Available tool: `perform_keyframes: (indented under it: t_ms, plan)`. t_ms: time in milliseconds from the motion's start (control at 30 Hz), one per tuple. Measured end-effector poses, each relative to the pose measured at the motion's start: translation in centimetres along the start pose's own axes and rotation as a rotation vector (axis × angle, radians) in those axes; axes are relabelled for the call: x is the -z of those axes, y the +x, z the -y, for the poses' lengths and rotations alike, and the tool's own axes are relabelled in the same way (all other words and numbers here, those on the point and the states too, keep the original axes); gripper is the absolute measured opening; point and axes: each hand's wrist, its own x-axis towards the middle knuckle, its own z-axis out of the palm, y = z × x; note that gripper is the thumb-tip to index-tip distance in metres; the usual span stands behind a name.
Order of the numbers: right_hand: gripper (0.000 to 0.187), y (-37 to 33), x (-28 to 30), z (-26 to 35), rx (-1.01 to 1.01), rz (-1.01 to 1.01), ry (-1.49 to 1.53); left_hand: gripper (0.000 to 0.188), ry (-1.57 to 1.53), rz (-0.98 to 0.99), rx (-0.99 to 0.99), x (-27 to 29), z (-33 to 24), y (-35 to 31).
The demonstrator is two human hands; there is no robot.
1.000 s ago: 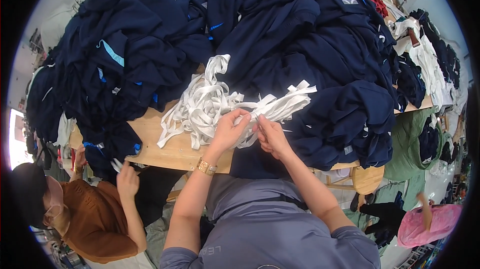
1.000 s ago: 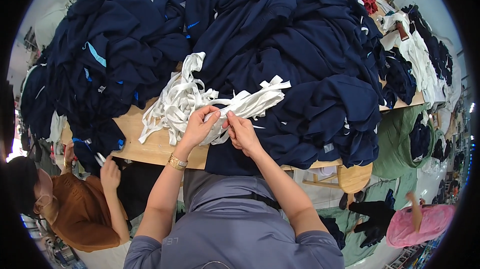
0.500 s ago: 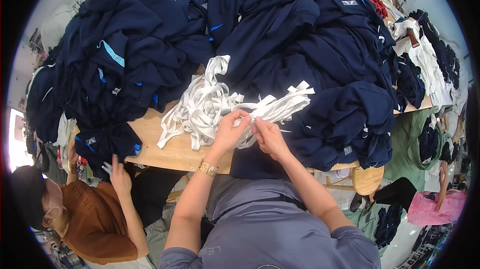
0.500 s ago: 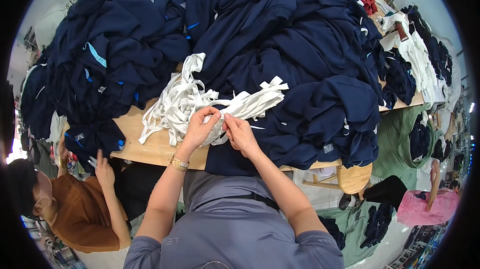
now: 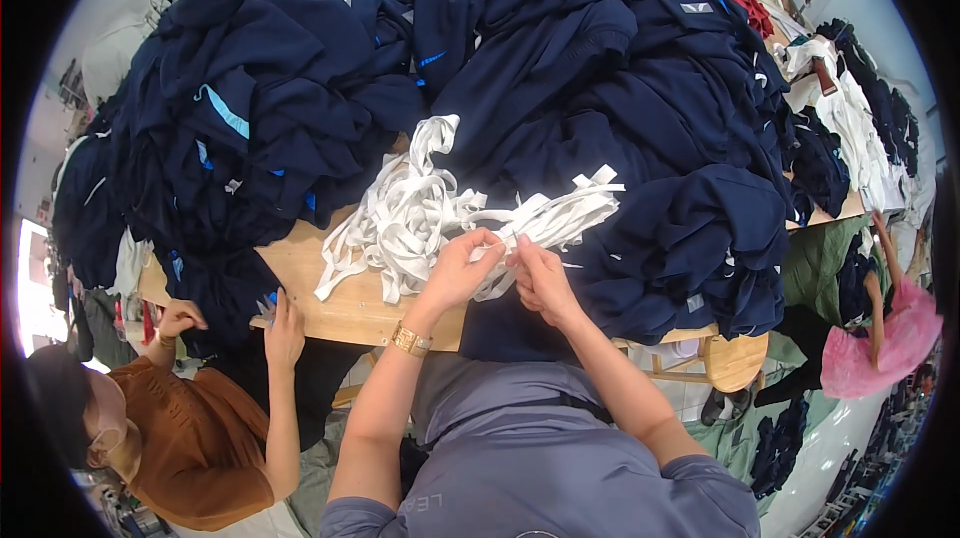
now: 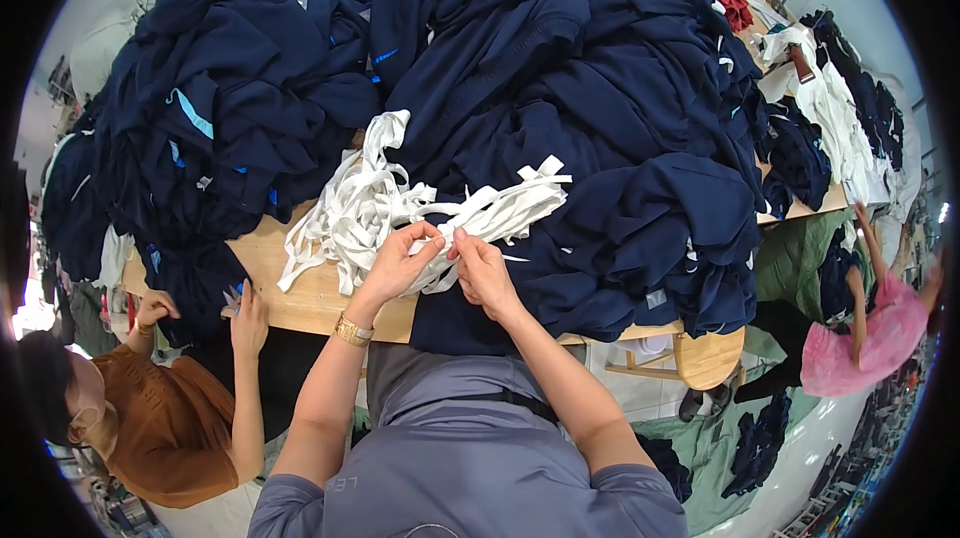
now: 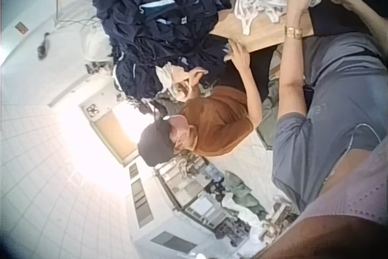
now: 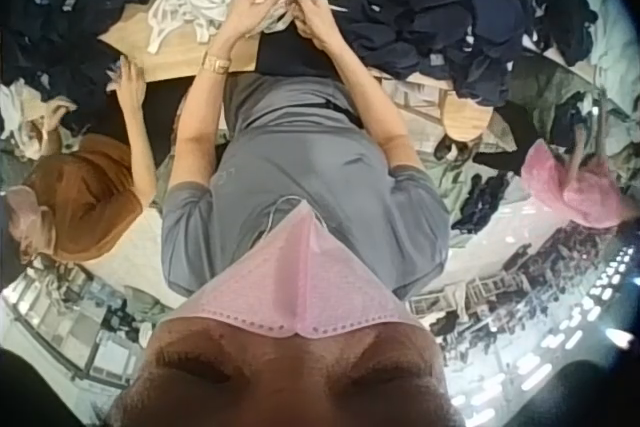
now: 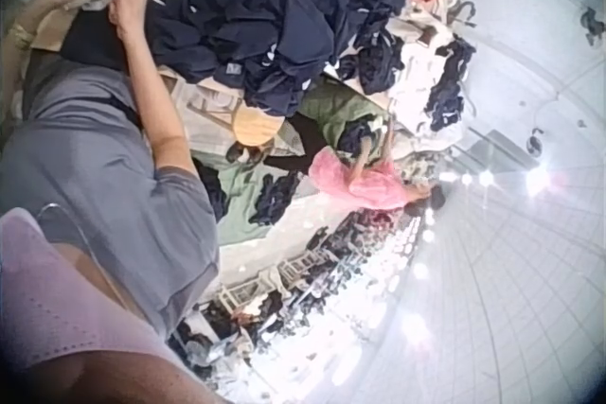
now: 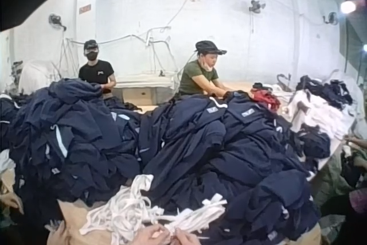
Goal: The worker is cutting and sorting white fabric straps from a pile on a workbench in a factory.
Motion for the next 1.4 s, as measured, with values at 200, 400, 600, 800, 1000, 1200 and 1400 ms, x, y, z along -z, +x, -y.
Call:
perform_keyframes:
  t_ms: [200, 400, 600, 800, 1000, 1200, 1400]
  plan:
    - [0.025, -0.1, -0.3, 1.1, 0.105, -0.008, -0.135, 0.023, -0.079, 0.034, -0.025, -0.8, -0.6, -0.9]
    - [0.020, 1.6, 4.0, 7.1, 0.601, -0.357, -0.604, 0.036, 0.106, 0.019, 0.003, 0.7, -3.3, -0.4]
    - [0.027, 1.1, 8.7, 10.8, 0.521, -0.702, -1.062, 0.030, 0.377, -0.191, -0.042, 3.7, 0.9, 0.6]
    - [0.024, 1.2, 7.6, 8.7, 0.774, -0.769, -0.829, 0.028, 0.662, -0.438, 0.161, 3.5, 1.6, 2.4]
    - [0.015, 0.6, 4.1, 7.3, 0.789, -0.558, -0.718, 0.026, 0.500, -0.528, 0.139, 5.7, 4.6, 2.6]
    - [0.011, 2.6, -0.6, 5.8, 0.670, -0.150, -0.413, 0.019, -0.237, -0.631, -0.144, 9.5, -1.3, 2.3]
    - [0.032, 4.6, -9.1, 8.5, 0.552, 0.213, -0.269, 0.022, -0.402, -0.571, -0.425, 11.1, -9.0, 1.7]
